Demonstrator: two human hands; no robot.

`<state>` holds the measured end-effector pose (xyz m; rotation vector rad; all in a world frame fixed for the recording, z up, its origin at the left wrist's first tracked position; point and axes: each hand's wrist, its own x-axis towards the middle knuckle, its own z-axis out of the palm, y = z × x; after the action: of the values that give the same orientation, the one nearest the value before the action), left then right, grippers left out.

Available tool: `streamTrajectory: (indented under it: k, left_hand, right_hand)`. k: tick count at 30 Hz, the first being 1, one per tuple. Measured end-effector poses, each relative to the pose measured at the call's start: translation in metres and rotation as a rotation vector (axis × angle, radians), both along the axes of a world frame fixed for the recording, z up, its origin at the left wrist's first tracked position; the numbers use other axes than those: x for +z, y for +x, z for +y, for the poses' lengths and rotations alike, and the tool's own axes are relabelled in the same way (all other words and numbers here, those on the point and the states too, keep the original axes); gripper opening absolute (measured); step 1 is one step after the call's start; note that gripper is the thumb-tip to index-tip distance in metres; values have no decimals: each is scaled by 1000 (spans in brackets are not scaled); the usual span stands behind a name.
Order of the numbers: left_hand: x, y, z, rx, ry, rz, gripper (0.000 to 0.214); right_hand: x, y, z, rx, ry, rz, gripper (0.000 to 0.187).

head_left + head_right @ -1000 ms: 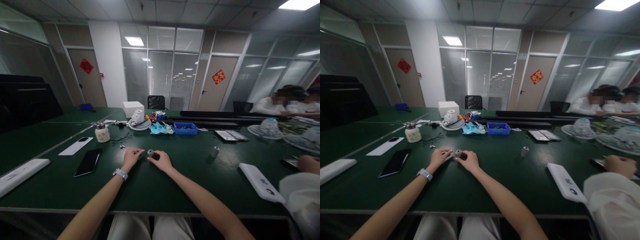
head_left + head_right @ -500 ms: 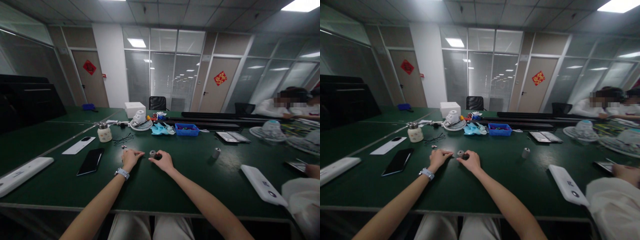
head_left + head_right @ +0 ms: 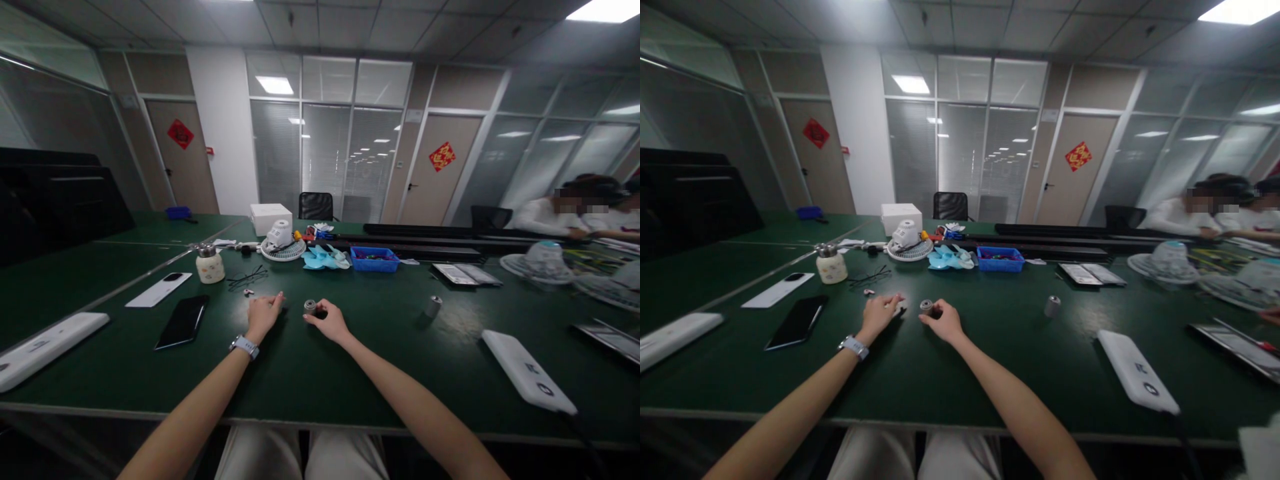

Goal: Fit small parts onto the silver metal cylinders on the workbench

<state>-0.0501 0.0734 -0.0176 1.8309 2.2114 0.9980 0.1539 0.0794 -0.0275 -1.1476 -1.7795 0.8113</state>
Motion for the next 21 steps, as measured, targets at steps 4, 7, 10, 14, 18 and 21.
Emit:
streamTrajectory:
  k: [4,7,10,14,18,21]
  left_hand:
    - [3,0,-2,-18,40,-56,48]
    - [4,1,-2,-14,63,-112,43]
    - [3,2,-1,-5,69,-188,41]
    - [1,2,0,-1,56,-252,43]
    - [2,2,-1,-15,52,-264,42]
    - [3,2,-2,-46,47,-250,39]
  right_hand:
    - [0,2,3,30,-44,114,29]
    - [1,6,7,92,-168,325,30]
    - [4,12,13,193,-315,551,32]
    - [7,21,16,258,-488,781,26]
    - [11,27,16,291,-652,904,26]
    - [13,27,14,284,-674,916,29]
